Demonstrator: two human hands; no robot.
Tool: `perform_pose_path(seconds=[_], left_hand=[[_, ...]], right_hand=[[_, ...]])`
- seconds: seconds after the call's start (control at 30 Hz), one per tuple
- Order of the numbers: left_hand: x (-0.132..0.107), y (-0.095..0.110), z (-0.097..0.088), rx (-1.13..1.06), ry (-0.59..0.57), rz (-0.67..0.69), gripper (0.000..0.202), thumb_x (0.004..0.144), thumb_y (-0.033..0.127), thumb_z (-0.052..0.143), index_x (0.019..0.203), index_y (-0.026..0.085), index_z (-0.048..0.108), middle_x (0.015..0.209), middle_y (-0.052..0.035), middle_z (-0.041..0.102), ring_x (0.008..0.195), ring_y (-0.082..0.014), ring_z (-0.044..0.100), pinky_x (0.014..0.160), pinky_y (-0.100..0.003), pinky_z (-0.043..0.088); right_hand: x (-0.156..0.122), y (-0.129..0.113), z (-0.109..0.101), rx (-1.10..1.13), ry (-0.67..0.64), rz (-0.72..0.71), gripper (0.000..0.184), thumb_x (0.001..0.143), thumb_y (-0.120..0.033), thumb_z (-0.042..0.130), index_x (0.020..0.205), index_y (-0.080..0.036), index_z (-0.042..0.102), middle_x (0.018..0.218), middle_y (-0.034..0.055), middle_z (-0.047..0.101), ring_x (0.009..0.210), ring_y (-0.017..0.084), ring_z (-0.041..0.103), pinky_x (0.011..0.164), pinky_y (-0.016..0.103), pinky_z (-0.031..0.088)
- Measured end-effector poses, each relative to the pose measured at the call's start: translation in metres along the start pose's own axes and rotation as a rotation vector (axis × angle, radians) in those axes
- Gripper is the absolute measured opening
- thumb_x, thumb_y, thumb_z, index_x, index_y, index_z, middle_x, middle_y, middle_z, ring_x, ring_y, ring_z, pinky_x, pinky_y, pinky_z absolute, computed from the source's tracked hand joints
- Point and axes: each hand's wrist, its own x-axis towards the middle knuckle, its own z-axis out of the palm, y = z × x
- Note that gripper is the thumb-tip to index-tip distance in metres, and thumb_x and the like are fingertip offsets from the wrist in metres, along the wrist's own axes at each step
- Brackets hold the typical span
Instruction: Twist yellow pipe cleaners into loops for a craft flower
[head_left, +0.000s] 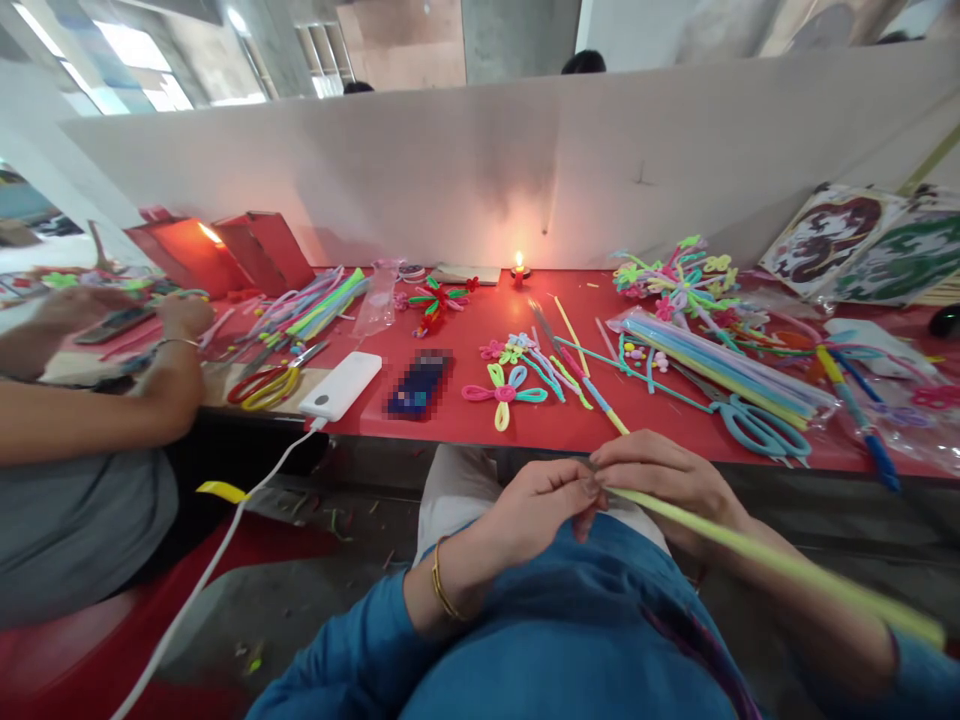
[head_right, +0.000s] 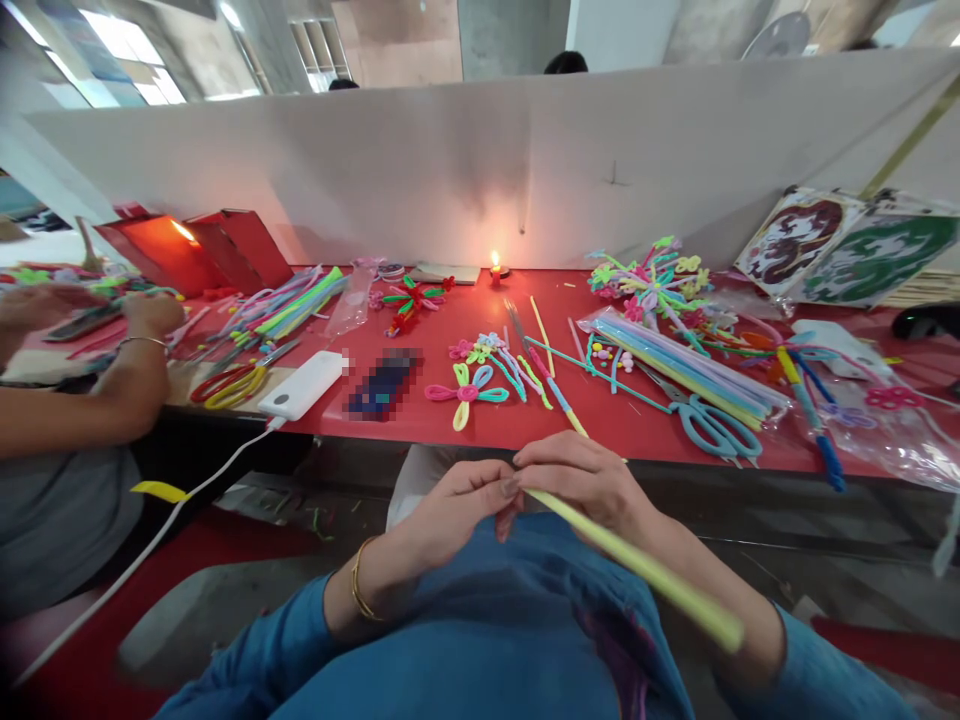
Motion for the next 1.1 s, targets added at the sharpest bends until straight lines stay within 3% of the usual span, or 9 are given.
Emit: perform_pose_path(seconds=[0.17, 0.23, 0.37, 0.5, 0.67, 0.8, 0.9, 0.97, 1.1], left_hand=[[-0.006, 0.010, -0.004, 0.804, 0.000, 0.268, 0.023, 0.085, 0.024, 0.037, 0.075, 0.015, 0.055, 0.070, -0.0011, 0.056, 0.064, -0.0107, 0.048, 0.062, -0.024, 0.037], [-0.007, 0.013, -0.005, 1.061, -0.012, 0.402, 0.021, 0.086, 0.021, 0.037, 0.081, 0.015, 0.056, 0.076, -0.0026, 0.059, 0.069, -0.0123, 0.049, 0.067, -0.025, 0.036], [-0.005, 0.015, -0.006, 1.312, 0.005, 0.525, 0.022, 0.086, 0.020, 0.036, 0.081, 0.015, 0.057, 0.074, -0.0026, 0.060, 0.068, -0.0132, 0.051, 0.066, -0.027, 0.036], [-0.003, 0.015, -0.006, 1.363, -0.001, 0.520, 0.023, 0.086, 0.020, 0.035, 0.080, 0.015, 0.057, 0.073, -0.0024, 0.061, 0.066, -0.0131, 0.052, 0.065, -0.027, 0.035], [-0.004, 0.016, -0.004, 1.125, -0.016, 0.314, 0.024, 0.085, 0.023, 0.036, 0.075, 0.015, 0.056, 0.070, -0.0020, 0.059, 0.065, -0.0125, 0.050, 0.064, -0.027, 0.036], [-0.001, 0.010, -0.002, 0.320, -0.042, -0.007, 0.026, 0.081, 0.032, 0.041, 0.063, 0.015, 0.049, 0.052, 0.0027, 0.046, 0.049, -0.0086, 0.044, 0.051, -0.022, 0.035], [0.002, 0.000, -0.002, -0.230, -0.111, -0.096, 0.022, 0.076, 0.033, 0.049, 0.063, 0.014, 0.049, 0.046, 0.0053, 0.039, 0.041, -0.0070, 0.040, 0.045, -0.022, 0.033], [0.003, -0.005, -0.001, -0.334, -0.090, -0.075, 0.021, 0.074, 0.032, 0.052, 0.065, 0.013, 0.052, 0.046, 0.0047, 0.041, 0.042, -0.0072, 0.041, 0.046, -0.022, 0.034], [0.001, -0.008, -0.002, -0.155, 0.022, -0.019, 0.026, 0.075, 0.038, 0.053, 0.071, 0.012, 0.056, 0.051, 0.0031, 0.047, 0.047, -0.0077, 0.043, 0.050, -0.022, 0.036]], right_hand=[[0.007, -0.008, -0.015, 0.168, -0.221, 0.563, 0.019, 0.086, -0.025, 0.040, 0.091, -0.020, 0.058, 0.079, 0.0027, 0.066, 0.073, 0.013, 0.062, 0.064, 0.021, 0.048], [0.012, -0.010, -0.021, 0.208, -0.353, 0.679, 0.023, 0.086, -0.031, 0.039, 0.087, -0.019, 0.059, 0.072, 0.0009, 0.063, 0.066, 0.012, 0.059, 0.059, 0.020, 0.046], [0.020, -0.009, -0.029, 0.184, -0.560, 0.656, 0.021, 0.082, -0.035, 0.045, 0.083, -0.019, 0.059, 0.066, -0.0018, 0.058, 0.058, 0.011, 0.052, 0.050, 0.020, 0.038], [0.024, -0.011, -0.031, 0.049, -0.617, 0.530, 0.016, 0.082, -0.029, 0.047, 0.080, -0.018, 0.058, 0.066, -0.0020, 0.059, 0.057, 0.010, 0.051, 0.051, 0.020, 0.036], [0.019, -0.013, -0.027, -0.237, -0.502, 0.282, 0.014, 0.083, -0.023, 0.046, 0.075, -0.018, 0.057, 0.068, 0.0006, 0.060, 0.061, 0.012, 0.054, 0.055, 0.022, 0.037], [0.013, -0.015, -0.021, -0.453, -0.320, 0.007, 0.020, 0.084, -0.017, 0.040, 0.076, -0.019, 0.058, 0.071, 0.0040, 0.063, 0.066, 0.015, 0.056, 0.062, 0.027, 0.039], [0.011, -0.014, -0.017, -0.521, -0.257, -0.066, 0.022, 0.085, -0.013, 0.039, 0.081, -0.021, 0.059, 0.074, 0.0033, 0.065, 0.070, 0.015, 0.057, 0.066, 0.028, 0.040], [0.011, -0.011, -0.014, -0.538, -0.229, -0.076, 0.020, 0.084, -0.012, 0.040, 0.083, -0.020, 0.058, 0.076, 0.0028, 0.066, 0.072, 0.016, 0.058, 0.069, 0.030, 0.041], [0.008, -0.009, -0.013, -0.527, -0.142, -0.001, 0.010, 0.082, -0.020, 0.049, 0.086, -0.017, 0.058, 0.077, 0.0043, 0.066, 0.074, 0.017, 0.059, 0.071, 0.031, 0.042]])
